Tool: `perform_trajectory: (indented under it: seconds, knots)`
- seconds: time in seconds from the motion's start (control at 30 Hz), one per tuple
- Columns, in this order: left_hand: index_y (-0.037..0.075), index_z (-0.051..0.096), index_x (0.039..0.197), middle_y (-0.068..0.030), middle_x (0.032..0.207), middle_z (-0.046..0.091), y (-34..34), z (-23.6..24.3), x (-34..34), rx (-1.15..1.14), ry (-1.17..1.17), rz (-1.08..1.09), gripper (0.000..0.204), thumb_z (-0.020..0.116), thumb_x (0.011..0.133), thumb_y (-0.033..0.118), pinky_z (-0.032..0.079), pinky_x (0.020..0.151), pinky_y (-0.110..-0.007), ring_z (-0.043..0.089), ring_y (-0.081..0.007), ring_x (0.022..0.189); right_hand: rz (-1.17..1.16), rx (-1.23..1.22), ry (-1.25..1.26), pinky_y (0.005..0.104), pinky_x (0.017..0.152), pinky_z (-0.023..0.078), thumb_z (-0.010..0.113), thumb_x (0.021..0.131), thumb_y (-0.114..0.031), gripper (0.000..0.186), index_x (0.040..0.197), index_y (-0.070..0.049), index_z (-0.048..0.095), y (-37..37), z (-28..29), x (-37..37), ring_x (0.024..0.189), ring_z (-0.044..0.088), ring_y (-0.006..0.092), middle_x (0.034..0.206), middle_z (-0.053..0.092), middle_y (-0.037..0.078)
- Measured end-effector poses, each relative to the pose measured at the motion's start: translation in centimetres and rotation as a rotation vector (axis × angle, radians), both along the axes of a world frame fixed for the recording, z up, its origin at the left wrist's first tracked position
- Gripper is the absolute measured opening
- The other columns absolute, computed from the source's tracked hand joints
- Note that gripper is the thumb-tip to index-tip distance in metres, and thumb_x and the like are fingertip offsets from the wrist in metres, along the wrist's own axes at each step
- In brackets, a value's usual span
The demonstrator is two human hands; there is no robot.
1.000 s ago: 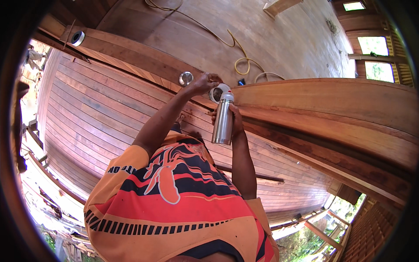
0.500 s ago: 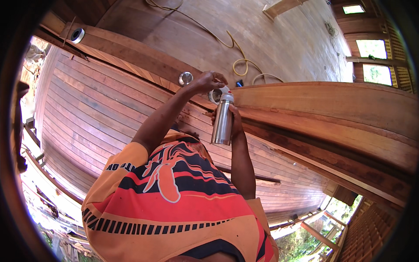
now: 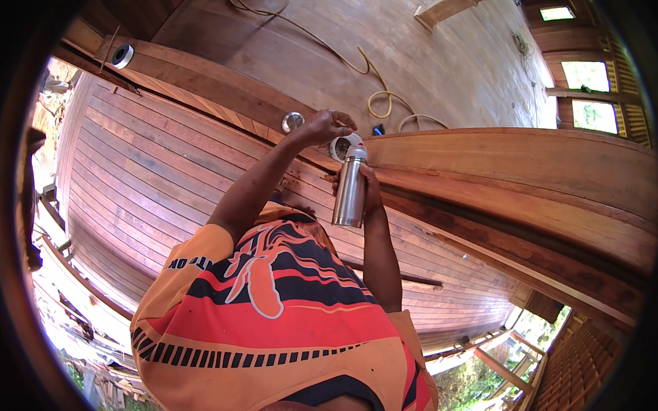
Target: The person pours a liquid from a metal flask into a small container, then walks to a wooden structure. They apply glue to the wooden frame and place wooden planks into the gaps, pressing them into place.
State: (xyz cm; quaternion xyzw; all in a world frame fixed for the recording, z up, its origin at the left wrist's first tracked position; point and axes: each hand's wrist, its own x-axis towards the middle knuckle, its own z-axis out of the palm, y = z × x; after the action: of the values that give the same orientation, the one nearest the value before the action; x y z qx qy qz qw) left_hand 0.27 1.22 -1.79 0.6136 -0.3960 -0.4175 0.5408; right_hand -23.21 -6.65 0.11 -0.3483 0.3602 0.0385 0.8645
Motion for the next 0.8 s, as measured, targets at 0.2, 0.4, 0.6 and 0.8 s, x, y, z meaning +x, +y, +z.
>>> perform_trajectory:
  seconds: [0.2, 0.4, 0.6, 0.8]
  knots:
    - [0.004, 0.076, 0.115, -0.0133, 0.108, 0.078, -0.32, -0.48, -0.16, -0.016, 0.054, 0.000, 0.026, 0.077, 0.094, 0.020, 0.059, 0.086, -0.036, 0.075, -0.0229, 0.100, 0.014, -0.004, -0.011, 0.0415, 0.074, 0.063, 0.060, 0.090, -0.062, 0.071, 0.116, 0.004, 0.059, -0.33, -0.70, -0.14, 0.082, 0.071, 0.0293, 0.099, 0.067, 0.020]
    - [0.003, 0.076, 0.114, -0.0121, 0.106, 0.079, -0.52, -0.42, -0.35, -0.007, 0.073, -0.002, 0.026, 0.077, 0.094, 0.020, 0.059, 0.086, -0.036, 0.075, -0.0218, 0.099, 0.023, -0.018, -0.017, 0.0417, 0.073, 0.063, 0.060, 0.090, -0.062, 0.070, 0.114, 0.003, 0.061, -0.46, -0.94, -0.09, 0.081, 0.071, 0.0293, 0.097, 0.068, 0.019]
    - [0.002, 0.077, 0.113, -0.0128, 0.106, 0.079, -0.55, -0.46, -0.51, -0.039, 0.020, -0.008, 0.025, 0.076, 0.095, 0.020, 0.059, 0.087, -0.035, 0.075, -0.0211, 0.099, 0.027, -0.025, -0.014, 0.0418, 0.075, 0.063, 0.059, 0.091, -0.059, 0.064, 0.112, 0.002, 0.062, -0.30, -0.75, -0.07, 0.080, 0.073, 0.0289, 0.096, 0.071, 0.019]
    - [0.002, 0.076, 0.113, -0.0129, 0.106, 0.079, -0.50, -0.43, -0.57, -0.039, 0.018, -0.025, 0.025, 0.076, 0.095, 0.019, 0.059, 0.088, -0.035, 0.075, -0.0213, 0.098, 0.058, -0.063, 0.015, 0.0398, 0.075, 0.062, 0.060, 0.093, -0.055, 0.059, 0.111, 0.001, 0.063, -0.25, -1.05, -0.46, 0.080, 0.072, 0.0272, 0.095, 0.071, 0.017]
